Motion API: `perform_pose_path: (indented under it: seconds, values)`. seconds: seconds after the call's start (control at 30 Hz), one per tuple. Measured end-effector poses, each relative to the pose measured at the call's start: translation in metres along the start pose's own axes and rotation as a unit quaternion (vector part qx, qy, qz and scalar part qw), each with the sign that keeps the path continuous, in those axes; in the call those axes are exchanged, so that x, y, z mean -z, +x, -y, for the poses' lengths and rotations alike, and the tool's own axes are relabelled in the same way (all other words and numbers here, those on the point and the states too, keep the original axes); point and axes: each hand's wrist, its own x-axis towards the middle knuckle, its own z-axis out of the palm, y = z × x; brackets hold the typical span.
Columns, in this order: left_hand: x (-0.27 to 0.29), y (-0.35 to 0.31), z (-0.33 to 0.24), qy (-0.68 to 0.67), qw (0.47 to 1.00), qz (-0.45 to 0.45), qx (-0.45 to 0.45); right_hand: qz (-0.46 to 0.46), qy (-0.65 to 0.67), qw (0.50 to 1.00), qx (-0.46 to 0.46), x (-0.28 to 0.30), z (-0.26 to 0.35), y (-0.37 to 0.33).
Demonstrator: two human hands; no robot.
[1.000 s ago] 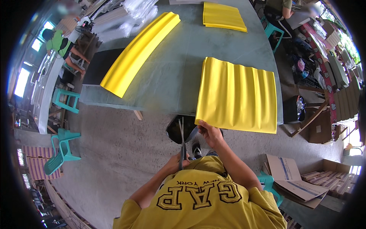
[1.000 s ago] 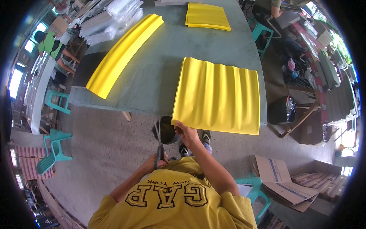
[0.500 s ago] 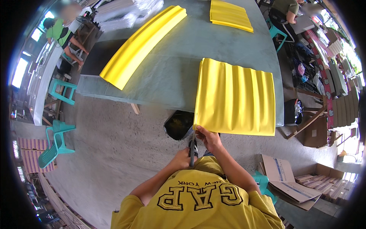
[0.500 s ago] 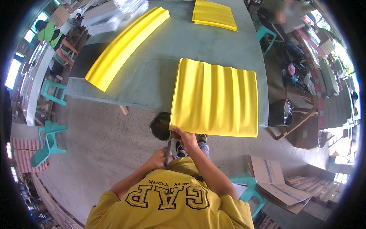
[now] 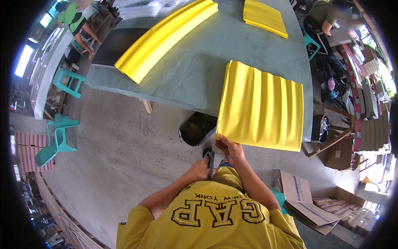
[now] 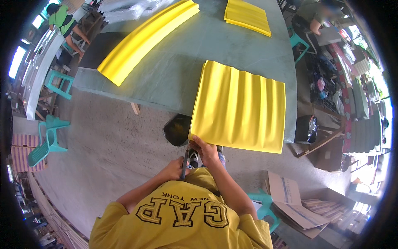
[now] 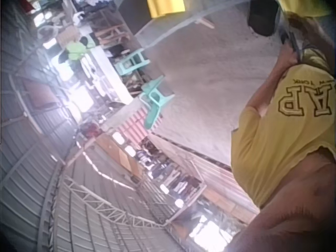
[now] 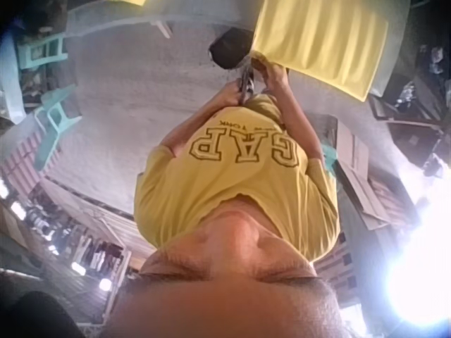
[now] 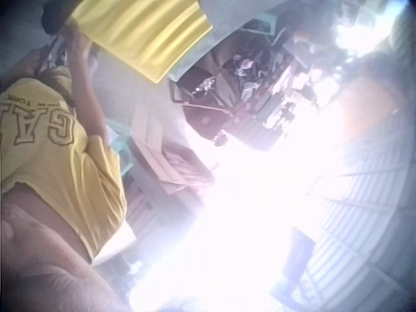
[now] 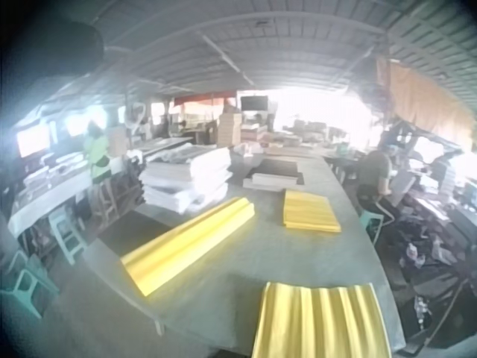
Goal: The person folds and cuts sheets of yellow paper by hand using shears at a work table.
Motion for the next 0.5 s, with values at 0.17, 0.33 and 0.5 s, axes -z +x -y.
perform_pose_path:
  seconds: [0.17, 0.33, 0.5]
  values:
    - [0.0, 0.002, -0.002, 0.01, 1.0, 0.015, 0.019, -0.006, -0.002, 1.0, -0.008, 0.001, 0.002, -0.001]
    - [0.004, 0.0, -0.004, -0.019, 0.999, 0.034, 0.02, -0.023, -0.015, 1.0, 0.0, -0.001, -0.001, -0.001]
    - [0.0, 0.002, 0.003, -0.017, 0.999, 0.031, 0.031, -0.015, -0.032, 0.999, 0.008, 0.003, -0.004, 0.001]
